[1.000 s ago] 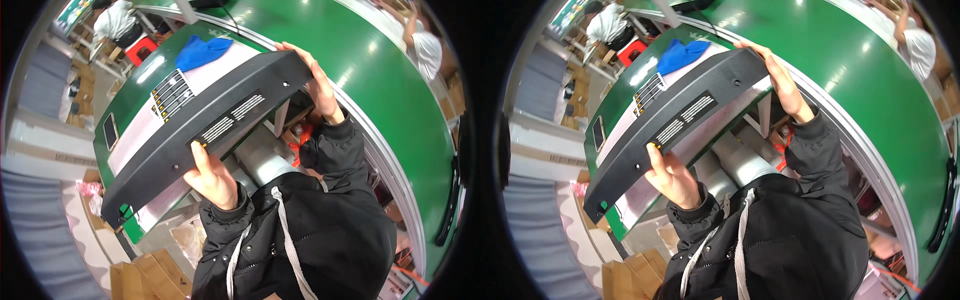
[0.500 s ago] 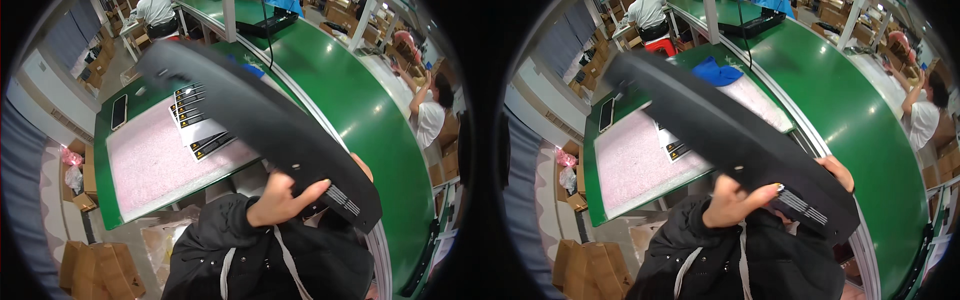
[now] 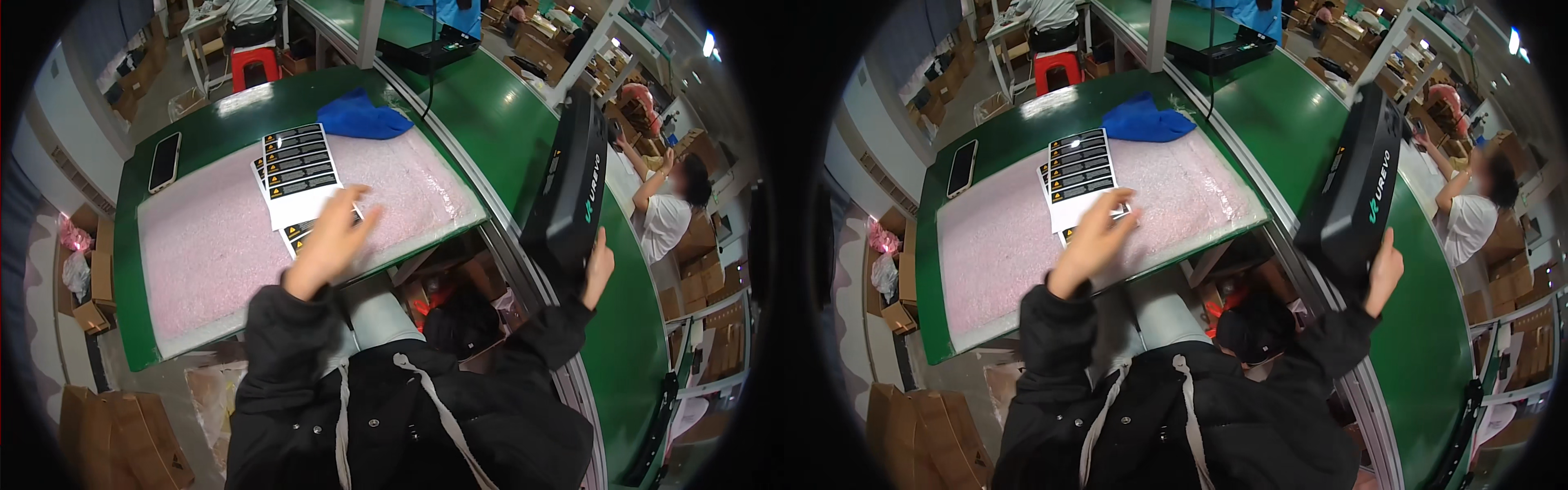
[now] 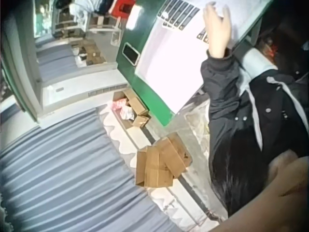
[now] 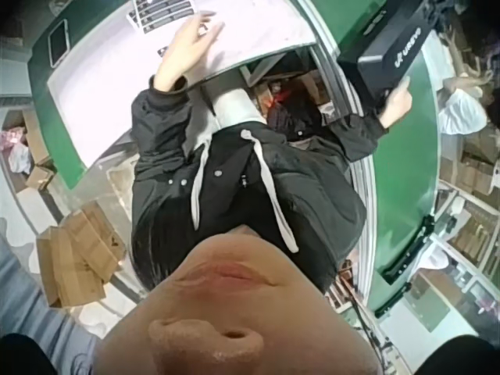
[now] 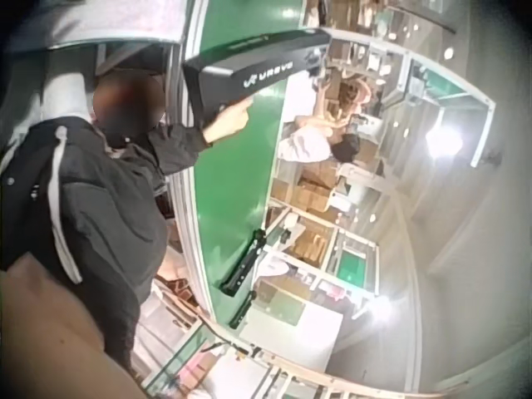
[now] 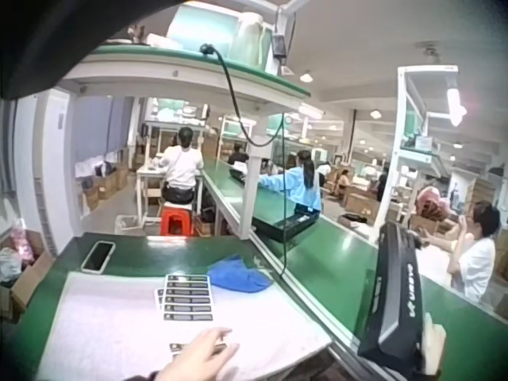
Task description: Manually applying warning and instructional stickers to black plastic electronic housings at a factory workbench.
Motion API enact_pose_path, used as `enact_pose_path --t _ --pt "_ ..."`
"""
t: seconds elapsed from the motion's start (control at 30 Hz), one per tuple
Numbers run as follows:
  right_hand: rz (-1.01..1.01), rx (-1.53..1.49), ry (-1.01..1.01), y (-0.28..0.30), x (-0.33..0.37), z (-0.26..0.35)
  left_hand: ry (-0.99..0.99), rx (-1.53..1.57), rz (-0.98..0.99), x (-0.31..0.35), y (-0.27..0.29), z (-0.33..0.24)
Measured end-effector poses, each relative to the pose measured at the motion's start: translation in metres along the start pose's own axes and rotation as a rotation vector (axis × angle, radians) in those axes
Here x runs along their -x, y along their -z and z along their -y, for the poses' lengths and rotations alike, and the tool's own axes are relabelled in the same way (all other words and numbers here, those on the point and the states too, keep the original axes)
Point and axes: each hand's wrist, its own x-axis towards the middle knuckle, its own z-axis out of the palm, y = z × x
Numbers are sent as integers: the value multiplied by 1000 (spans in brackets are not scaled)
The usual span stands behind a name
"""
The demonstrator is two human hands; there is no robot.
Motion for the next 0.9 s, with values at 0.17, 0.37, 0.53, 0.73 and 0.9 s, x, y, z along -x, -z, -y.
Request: enact_pose_path --t 0.17,0.37,0.53,0.73,0.9 --pt "-190 310 -88 -64 -48 37 198 -457 -137 -16 72 56" --pt "-157 332 -224 -106 -93 20 448 -600 -55 -20 87 90" --pt "-215 453 -237 -104 -94 27 365 -497 33 -26 83 106" --pt "-256 255 256 -93 -55 129 396 -398 -102 -29 87 113" --pt "67 -488 881 -158 37 262 459 -399 -120 -27 92 112"
